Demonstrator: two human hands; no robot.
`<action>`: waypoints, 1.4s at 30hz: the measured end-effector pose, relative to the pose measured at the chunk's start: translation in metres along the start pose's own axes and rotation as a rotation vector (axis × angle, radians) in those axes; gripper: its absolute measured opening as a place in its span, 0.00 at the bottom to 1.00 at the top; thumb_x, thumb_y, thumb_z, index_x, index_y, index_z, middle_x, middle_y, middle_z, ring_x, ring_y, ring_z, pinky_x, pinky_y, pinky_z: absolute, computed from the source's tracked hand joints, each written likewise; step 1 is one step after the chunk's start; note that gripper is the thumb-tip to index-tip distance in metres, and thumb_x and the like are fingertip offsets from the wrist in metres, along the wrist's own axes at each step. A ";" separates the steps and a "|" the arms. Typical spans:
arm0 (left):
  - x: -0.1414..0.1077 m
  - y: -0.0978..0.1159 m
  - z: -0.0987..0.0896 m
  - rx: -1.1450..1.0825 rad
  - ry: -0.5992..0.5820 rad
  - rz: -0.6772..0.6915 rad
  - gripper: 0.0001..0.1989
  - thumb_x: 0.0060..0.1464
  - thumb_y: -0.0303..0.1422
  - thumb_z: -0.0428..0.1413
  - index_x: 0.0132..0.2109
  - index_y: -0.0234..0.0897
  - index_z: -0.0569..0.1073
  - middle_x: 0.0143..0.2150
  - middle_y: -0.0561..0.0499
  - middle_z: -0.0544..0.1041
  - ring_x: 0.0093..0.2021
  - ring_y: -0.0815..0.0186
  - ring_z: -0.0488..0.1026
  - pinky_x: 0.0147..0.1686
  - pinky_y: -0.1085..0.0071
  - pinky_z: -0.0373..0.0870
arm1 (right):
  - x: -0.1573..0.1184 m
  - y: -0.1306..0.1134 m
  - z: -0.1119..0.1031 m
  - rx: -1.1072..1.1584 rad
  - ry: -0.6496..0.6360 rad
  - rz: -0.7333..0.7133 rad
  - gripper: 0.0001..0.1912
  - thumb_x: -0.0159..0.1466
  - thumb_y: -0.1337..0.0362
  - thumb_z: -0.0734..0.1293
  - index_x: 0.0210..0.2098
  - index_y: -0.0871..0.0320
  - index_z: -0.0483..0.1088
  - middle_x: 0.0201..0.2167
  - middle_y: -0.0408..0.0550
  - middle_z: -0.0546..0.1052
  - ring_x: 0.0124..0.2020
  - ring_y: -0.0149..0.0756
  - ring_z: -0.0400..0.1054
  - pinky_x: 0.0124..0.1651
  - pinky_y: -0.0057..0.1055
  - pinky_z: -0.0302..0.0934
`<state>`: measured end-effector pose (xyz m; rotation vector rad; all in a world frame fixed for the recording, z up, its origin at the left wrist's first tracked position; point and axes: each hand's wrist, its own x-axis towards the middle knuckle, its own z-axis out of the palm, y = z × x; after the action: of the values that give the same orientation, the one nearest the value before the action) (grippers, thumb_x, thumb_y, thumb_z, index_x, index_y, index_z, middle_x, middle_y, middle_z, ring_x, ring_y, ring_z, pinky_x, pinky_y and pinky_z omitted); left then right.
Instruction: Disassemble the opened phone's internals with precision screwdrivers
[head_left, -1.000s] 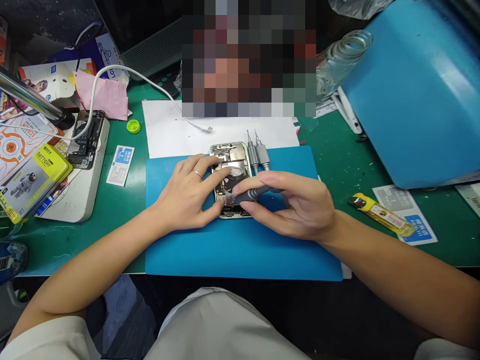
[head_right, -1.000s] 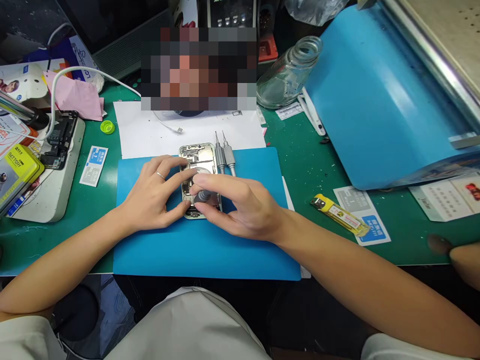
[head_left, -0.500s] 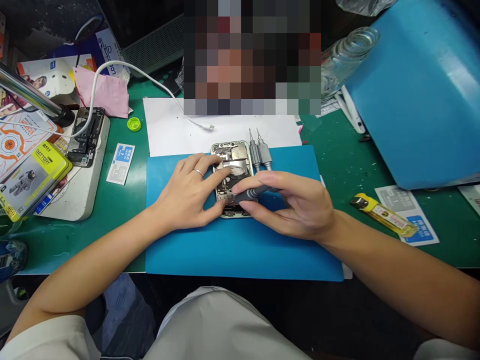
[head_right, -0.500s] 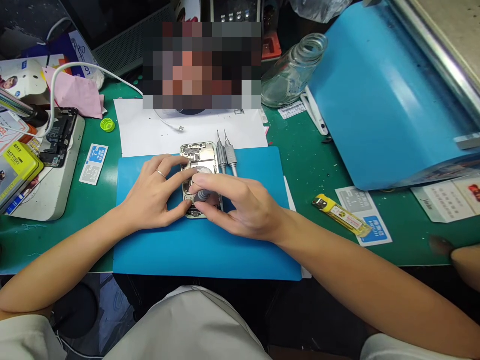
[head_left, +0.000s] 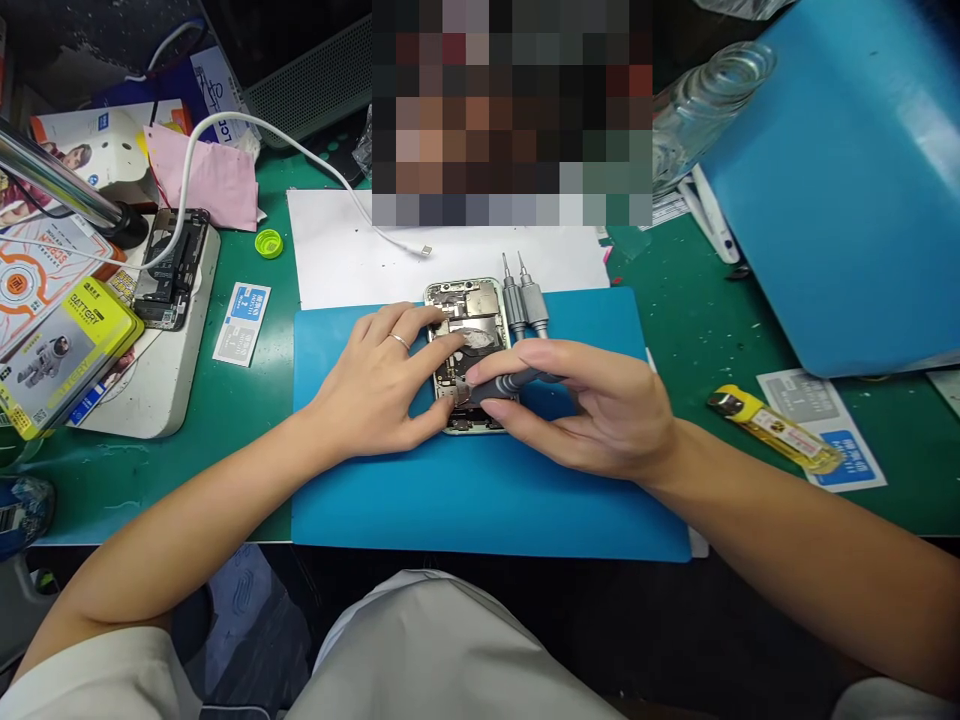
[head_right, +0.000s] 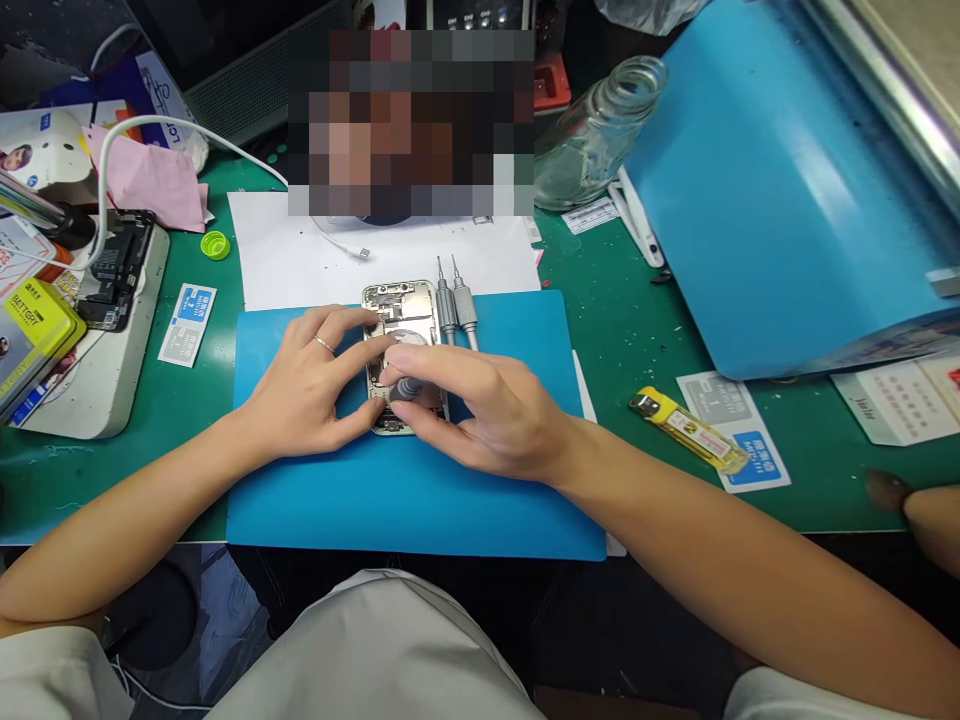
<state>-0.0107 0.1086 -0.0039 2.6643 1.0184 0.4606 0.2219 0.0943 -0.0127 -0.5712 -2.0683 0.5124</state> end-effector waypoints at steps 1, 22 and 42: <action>0.000 0.000 0.000 0.001 0.000 -0.001 0.23 0.63 0.41 0.55 0.62 0.38 0.69 0.64 0.38 0.69 0.63 0.46 0.64 0.58 0.49 0.66 | 0.000 0.000 0.000 -0.001 -0.001 -0.002 0.43 0.65 0.75 0.71 0.73 0.47 0.52 0.46 0.49 0.84 0.38 0.36 0.82 0.39 0.30 0.79; 0.000 -0.001 0.002 0.009 0.021 0.013 0.22 0.63 0.41 0.55 0.61 0.38 0.70 0.64 0.38 0.69 0.64 0.46 0.63 0.59 0.48 0.64 | 0.003 -0.008 -0.004 -0.130 -0.126 0.062 0.19 0.68 0.71 0.70 0.57 0.54 0.68 0.41 0.51 0.84 0.40 0.36 0.82 0.44 0.29 0.79; 0.001 0.000 -0.001 -0.004 -0.014 0.006 0.22 0.63 0.41 0.54 0.61 0.38 0.70 0.65 0.37 0.69 0.64 0.46 0.63 0.59 0.48 0.64 | -0.001 0.000 -0.002 -0.018 0.023 -0.012 0.40 0.63 0.75 0.72 0.69 0.45 0.58 0.46 0.46 0.84 0.37 0.37 0.82 0.36 0.30 0.80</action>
<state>-0.0102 0.1096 -0.0033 2.6639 1.0048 0.4442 0.2242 0.0934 -0.0124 -0.5723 -2.0545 0.4789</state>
